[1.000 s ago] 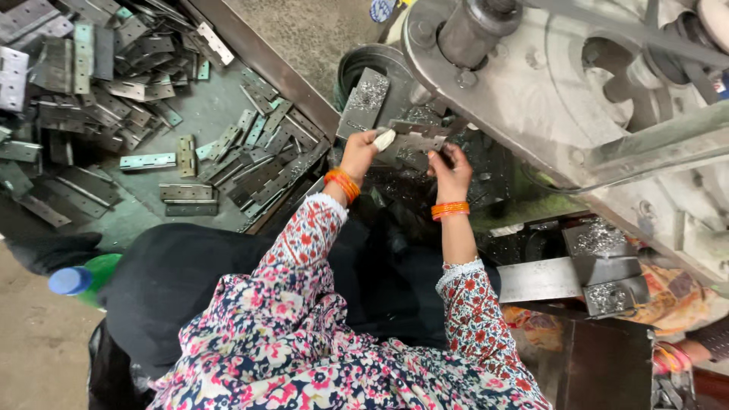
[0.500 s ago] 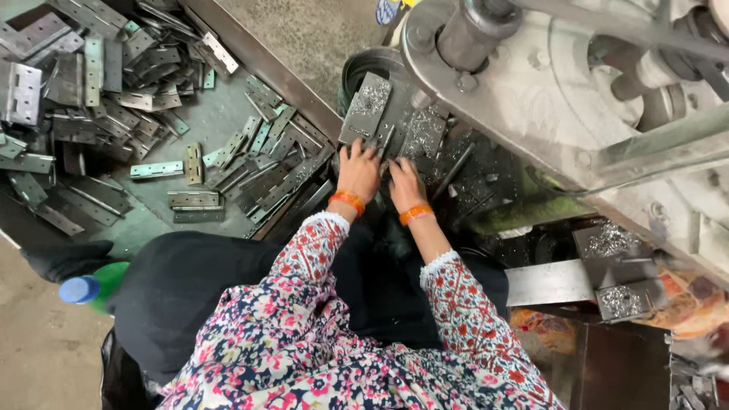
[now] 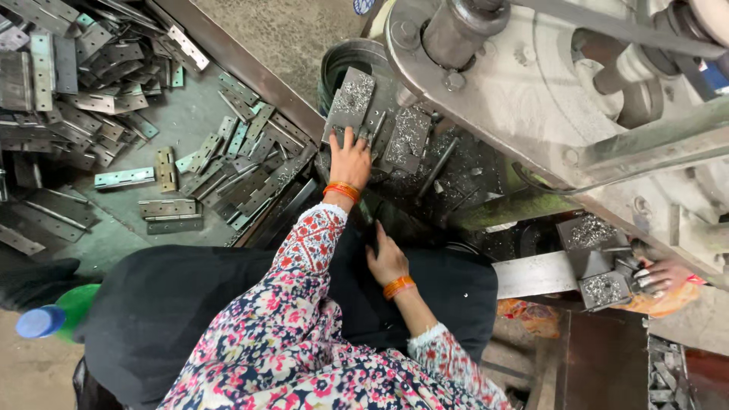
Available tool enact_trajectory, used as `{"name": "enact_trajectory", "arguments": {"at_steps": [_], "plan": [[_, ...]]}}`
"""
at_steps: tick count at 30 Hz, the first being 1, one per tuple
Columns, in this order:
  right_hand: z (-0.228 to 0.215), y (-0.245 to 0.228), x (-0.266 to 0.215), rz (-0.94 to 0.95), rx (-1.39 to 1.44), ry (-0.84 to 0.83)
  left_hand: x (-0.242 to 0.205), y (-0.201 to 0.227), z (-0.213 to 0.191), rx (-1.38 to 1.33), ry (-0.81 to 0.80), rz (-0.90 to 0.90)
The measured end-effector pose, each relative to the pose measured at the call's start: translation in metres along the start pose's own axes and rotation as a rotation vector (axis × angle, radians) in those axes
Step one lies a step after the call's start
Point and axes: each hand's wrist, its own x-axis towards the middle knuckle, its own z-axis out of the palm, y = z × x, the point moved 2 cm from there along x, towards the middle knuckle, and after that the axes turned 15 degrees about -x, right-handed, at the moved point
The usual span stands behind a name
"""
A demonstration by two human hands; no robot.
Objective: The person sits in front of a manual press machine and repeatedly picks up small metal brackets from a bin. They place each bracket into the machine's die, operate the lever to press the metal, and then remove the finished piece, dropping it into a collection area. The process is repeated continuously throughout the video.
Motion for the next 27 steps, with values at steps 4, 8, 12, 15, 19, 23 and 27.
{"name": "enact_trajectory", "arguments": {"at_steps": [4, 8, 12, 15, 19, 23, 27], "plan": [[0.014, 0.011, 0.007, -0.049, 0.0, -0.027, -0.005, 0.01, -0.008, 0.063, -0.005, 0.045], [-0.008, 0.015, 0.028, -0.144, -0.087, -0.03, -0.003, 0.018, -0.021, 0.155, -0.066, 0.05], [-0.022, 0.016, 0.038, -0.129, -0.144, -0.103, -0.002, 0.025, -0.024, 0.141, -0.112, 0.039], [0.007, 0.022, 0.032, -0.094, -0.18, -0.066, 0.001, 0.026, -0.023, 0.13, -0.137, 0.02], [0.078, 0.024, 0.004, -0.082, -0.021, 0.064, -0.006, 0.021, -0.019, 0.146, -0.029, 0.067], [0.095, 0.027, 0.014, -0.072, -0.014, 0.09, -0.011, 0.005, -0.018, 0.105, 0.048, 0.074], [0.073, 0.032, 0.019, -0.181, 0.071, 0.087, -0.01, 0.007, -0.009, 0.004, 0.017, 0.029]]}}
